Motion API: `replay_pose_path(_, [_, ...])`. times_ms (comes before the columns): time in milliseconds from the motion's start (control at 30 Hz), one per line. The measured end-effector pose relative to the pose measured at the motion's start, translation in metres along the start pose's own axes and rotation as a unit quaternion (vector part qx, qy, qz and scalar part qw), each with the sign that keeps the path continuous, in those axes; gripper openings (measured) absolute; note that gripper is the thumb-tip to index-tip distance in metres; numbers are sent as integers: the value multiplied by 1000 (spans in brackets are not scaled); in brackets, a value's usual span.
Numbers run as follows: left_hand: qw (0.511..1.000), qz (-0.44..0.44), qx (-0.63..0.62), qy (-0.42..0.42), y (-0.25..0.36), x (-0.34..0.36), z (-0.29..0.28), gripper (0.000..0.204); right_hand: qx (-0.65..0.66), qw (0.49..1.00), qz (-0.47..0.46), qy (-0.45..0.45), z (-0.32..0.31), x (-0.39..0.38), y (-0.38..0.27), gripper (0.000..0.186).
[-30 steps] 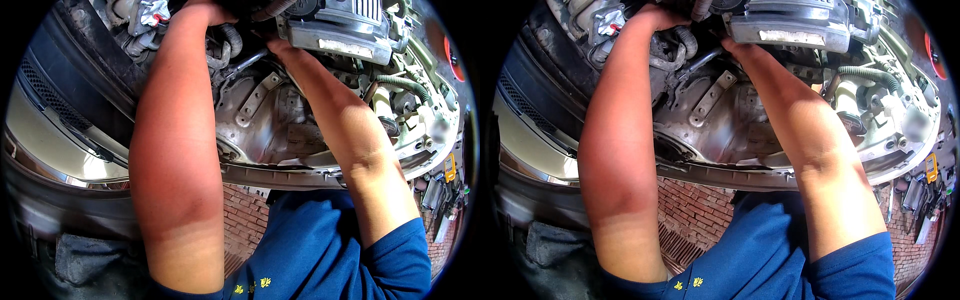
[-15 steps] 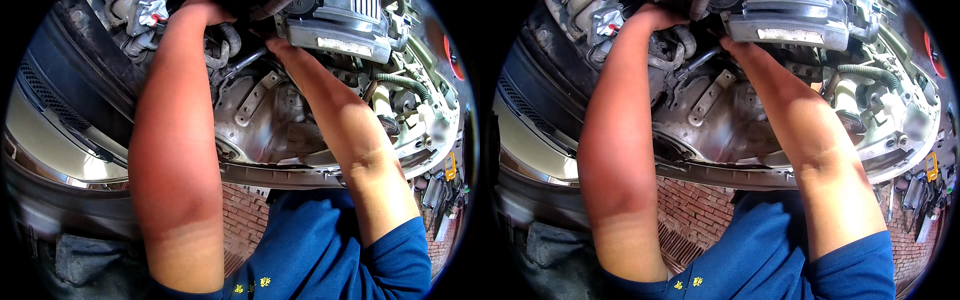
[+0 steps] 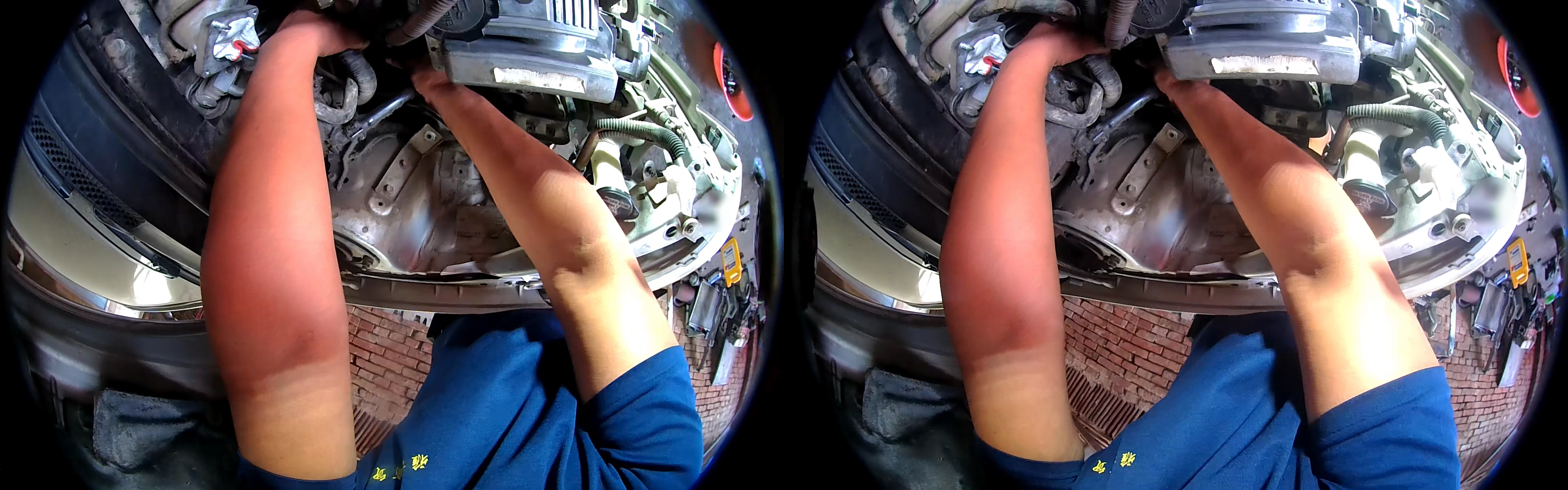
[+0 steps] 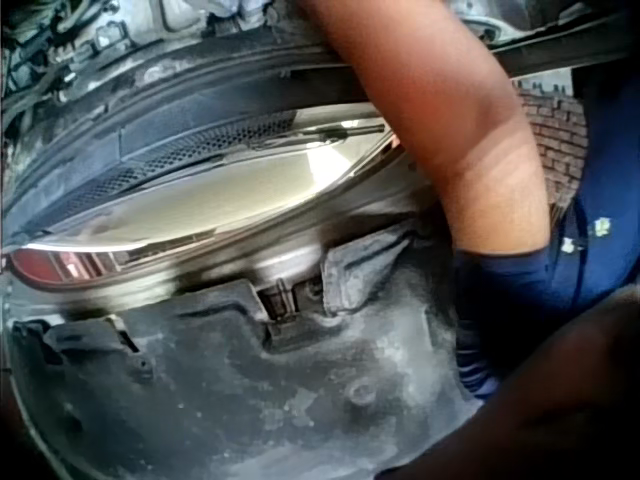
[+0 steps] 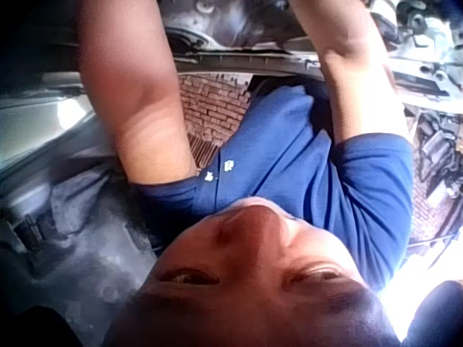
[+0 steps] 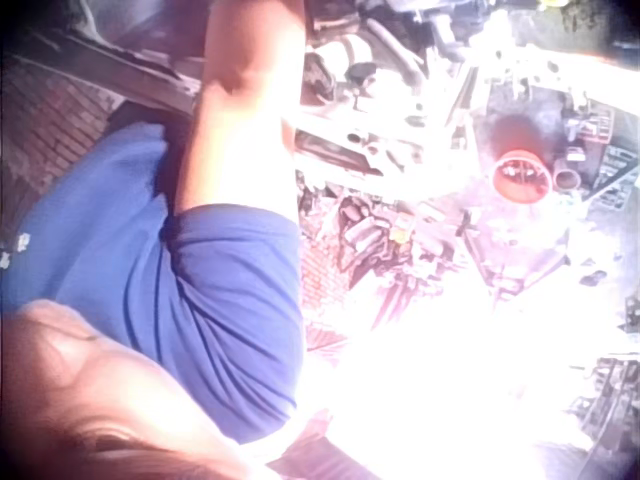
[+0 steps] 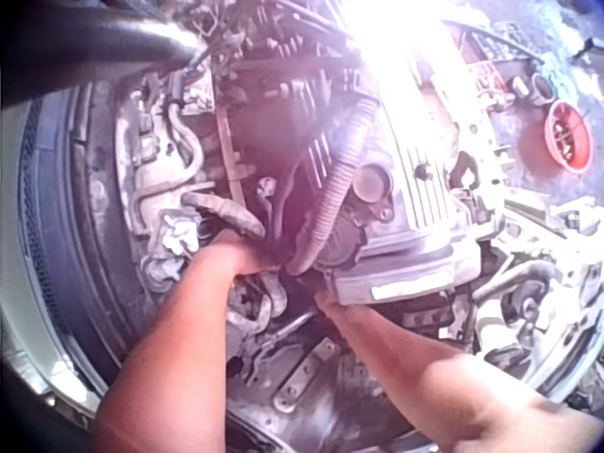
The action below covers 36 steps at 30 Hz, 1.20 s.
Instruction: The person works on a car engine with the hood open, using a wrench to tighten bolts and adjusting components within the engine bay. The person reaches into the engine compartment, manipulates hoses and parts, and uses tools to secure connections.
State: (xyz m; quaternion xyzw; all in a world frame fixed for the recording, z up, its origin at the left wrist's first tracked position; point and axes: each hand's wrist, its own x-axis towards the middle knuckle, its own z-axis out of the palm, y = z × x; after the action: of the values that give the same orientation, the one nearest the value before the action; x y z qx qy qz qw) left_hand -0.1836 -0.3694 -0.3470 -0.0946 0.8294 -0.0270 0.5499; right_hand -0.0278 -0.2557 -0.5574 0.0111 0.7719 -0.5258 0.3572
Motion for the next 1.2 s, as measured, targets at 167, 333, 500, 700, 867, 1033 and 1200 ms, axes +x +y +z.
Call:
replay_pose_path(167, [999, 3, 32, -17, -25, -4, 15, 70, 40, 998, 26, -35, 6, -15, -13, 65])
replay_pose_path(333, [993, -64, -59, -75, -8, -6, 0, 71, 267, 963, -34, -23, -10, -15, -13, 59])
replay_pose_path(500, [1000, 0, 21, -19, -14, 1, 11, 73, 125, 989, -79, -21, -6, -6, 3, 61])
replay_pose_path(700, [999, -13, -15, -27, -6, -6, 1, 74, 194, 980, -18, -38, -15, -10, -12, 69])
replay_pose_path(867, [998, 31, 46, -2, -13, -1, 7, 74, 196, 980, 44, -8, -6, -16, -13, 71])
replay_pose_path(1033, [999, 13, 9, 32, -13, -6, 9, 71, 176, 984, -16, -23, 1, -7, 4, 71])
replay_pose_path(1200, [999, 37, -4, -28, -16, 2, 7, 71, 185, 983, -6, -8, 4, -10, 10, 68])
